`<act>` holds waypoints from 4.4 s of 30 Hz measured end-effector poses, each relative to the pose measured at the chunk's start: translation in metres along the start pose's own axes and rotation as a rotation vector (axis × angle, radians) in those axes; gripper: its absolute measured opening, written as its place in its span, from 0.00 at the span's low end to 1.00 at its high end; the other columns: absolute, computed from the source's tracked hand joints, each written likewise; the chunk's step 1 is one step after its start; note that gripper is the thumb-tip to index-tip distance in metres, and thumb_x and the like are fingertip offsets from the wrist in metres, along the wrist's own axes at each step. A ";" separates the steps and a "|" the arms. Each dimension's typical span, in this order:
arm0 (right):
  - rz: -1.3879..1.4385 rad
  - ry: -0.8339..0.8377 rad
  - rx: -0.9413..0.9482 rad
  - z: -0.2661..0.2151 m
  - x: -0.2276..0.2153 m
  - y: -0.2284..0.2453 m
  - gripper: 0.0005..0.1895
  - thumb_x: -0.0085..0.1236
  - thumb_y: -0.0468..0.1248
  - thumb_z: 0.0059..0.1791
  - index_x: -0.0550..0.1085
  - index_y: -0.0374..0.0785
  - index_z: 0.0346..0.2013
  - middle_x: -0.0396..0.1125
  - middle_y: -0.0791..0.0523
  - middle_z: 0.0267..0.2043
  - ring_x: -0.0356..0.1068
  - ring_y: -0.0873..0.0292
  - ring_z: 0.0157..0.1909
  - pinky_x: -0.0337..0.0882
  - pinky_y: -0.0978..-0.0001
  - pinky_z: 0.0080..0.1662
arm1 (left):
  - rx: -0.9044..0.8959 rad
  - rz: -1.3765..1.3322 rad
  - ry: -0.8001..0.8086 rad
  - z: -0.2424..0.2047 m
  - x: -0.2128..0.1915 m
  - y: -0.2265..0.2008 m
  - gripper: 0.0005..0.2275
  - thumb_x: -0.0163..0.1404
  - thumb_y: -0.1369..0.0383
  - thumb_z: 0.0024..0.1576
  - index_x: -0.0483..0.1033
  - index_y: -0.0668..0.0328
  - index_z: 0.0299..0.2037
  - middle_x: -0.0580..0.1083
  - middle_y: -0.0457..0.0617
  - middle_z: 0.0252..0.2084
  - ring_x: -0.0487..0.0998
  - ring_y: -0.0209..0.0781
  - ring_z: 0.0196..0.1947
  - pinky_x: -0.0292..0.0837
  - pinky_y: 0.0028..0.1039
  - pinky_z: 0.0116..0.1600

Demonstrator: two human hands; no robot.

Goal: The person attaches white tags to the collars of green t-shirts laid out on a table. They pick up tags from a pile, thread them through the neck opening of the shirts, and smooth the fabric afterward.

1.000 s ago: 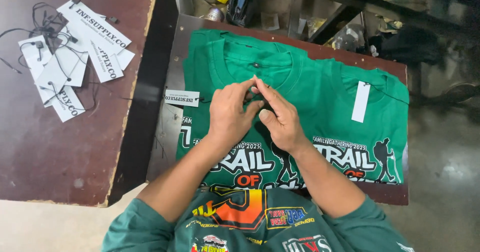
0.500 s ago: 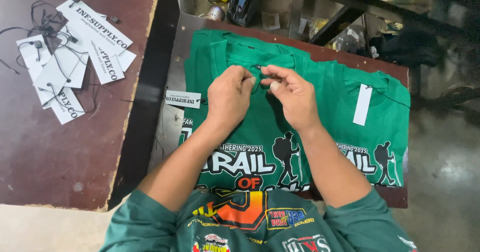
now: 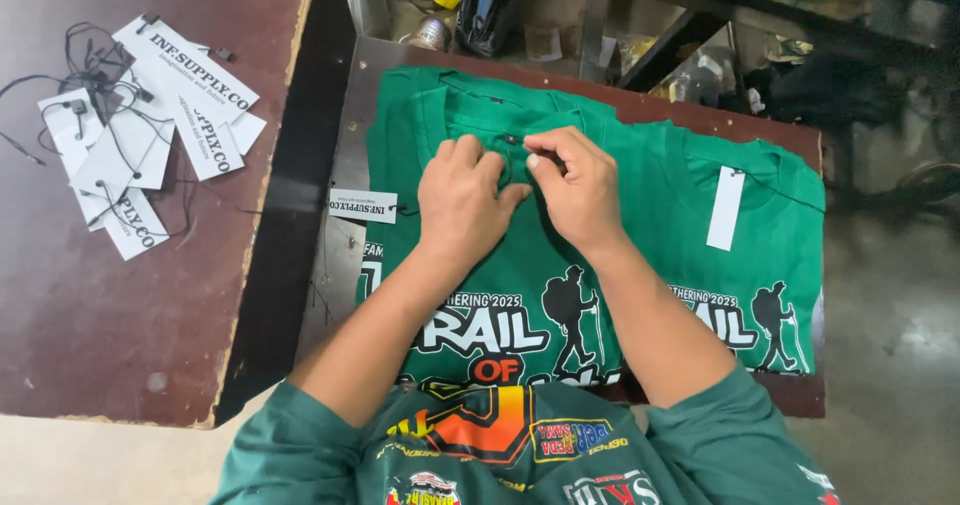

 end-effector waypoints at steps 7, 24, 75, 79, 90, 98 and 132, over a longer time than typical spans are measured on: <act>0.008 -0.038 0.019 -0.008 0.003 0.005 0.10 0.61 0.25 0.48 0.80 0.37 0.43 0.74 0.54 0.38 0.75 0.54 0.37 0.78 0.67 0.35 | -0.183 -0.040 0.112 0.000 0.015 0.023 0.07 0.59 0.67 0.53 0.74 0.55 0.30 0.64 0.44 0.30 0.72 0.50 0.33 0.69 0.39 0.35; 0.207 0.119 0.004 0.001 0.020 0.002 0.04 0.62 0.34 0.53 0.80 0.42 0.33 0.67 0.57 0.25 0.68 0.60 0.30 0.70 0.67 0.38 | -0.669 -0.565 0.362 -0.001 0.006 0.041 0.11 0.60 0.60 0.53 0.79 0.43 0.45 0.77 0.39 0.33 0.79 0.33 0.39 0.74 0.30 0.48; -0.682 0.041 -0.588 0.020 0.050 0.009 0.12 0.50 0.36 0.54 0.64 0.45 0.26 0.51 0.59 0.27 0.59 0.53 0.31 0.61 0.60 0.30 | -0.664 -0.410 0.187 0.015 0.032 0.079 0.02 0.54 0.68 0.56 0.80 0.50 0.34 0.76 0.46 0.32 0.80 0.49 0.36 0.75 0.36 0.43; -0.670 0.001 -0.566 0.024 0.044 0.005 0.10 0.48 0.38 0.56 0.64 0.45 0.30 0.50 0.59 0.29 0.58 0.53 0.32 0.62 0.59 0.30 | -0.533 -0.417 0.144 0.021 0.024 0.068 0.01 0.56 0.68 0.56 0.78 0.50 0.35 0.76 0.45 0.40 0.80 0.50 0.45 0.76 0.38 0.48; -0.385 -0.038 -0.265 0.031 0.030 -0.020 0.04 0.56 0.36 0.52 0.70 0.44 0.38 0.59 0.57 0.35 0.67 0.48 0.39 0.66 0.53 0.38 | -0.634 -0.275 0.259 0.020 0.036 0.072 0.02 0.55 0.62 0.57 0.79 0.43 0.36 0.77 0.41 0.36 0.80 0.50 0.43 0.76 0.41 0.47; -0.160 -0.036 -0.258 0.025 0.020 -0.010 0.10 0.62 0.29 0.43 0.75 0.46 0.35 0.67 0.59 0.38 0.71 0.51 0.44 0.70 0.58 0.46 | -0.659 -0.263 0.289 0.019 0.040 0.075 0.04 0.54 0.61 0.58 0.79 0.46 0.37 0.76 0.45 0.34 0.80 0.53 0.42 0.76 0.43 0.45; -0.226 0.001 -0.160 0.021 0.032 -0.022 0.08 0.65 0.34 0.46 0.73 0.47 0.34 0.70 0.62 0.42 0.71 0.53 0.46 0.68 0.59 0.45 | -0.581 -0.289 0.341 0.024 0.036 0.072 0.03 0.53 0.64 0.59 0.78 0.47 0.37 0.75 0.46 0.36 0.79 0.53 0.45 0.75 0.42 0.47</act>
Point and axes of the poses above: each hand's wrist, its own z-axis towards the middle knuckle, its own x-axis out of the palm, y = z × x, the point moved 9 cm from there along z, towards the middle knuckle
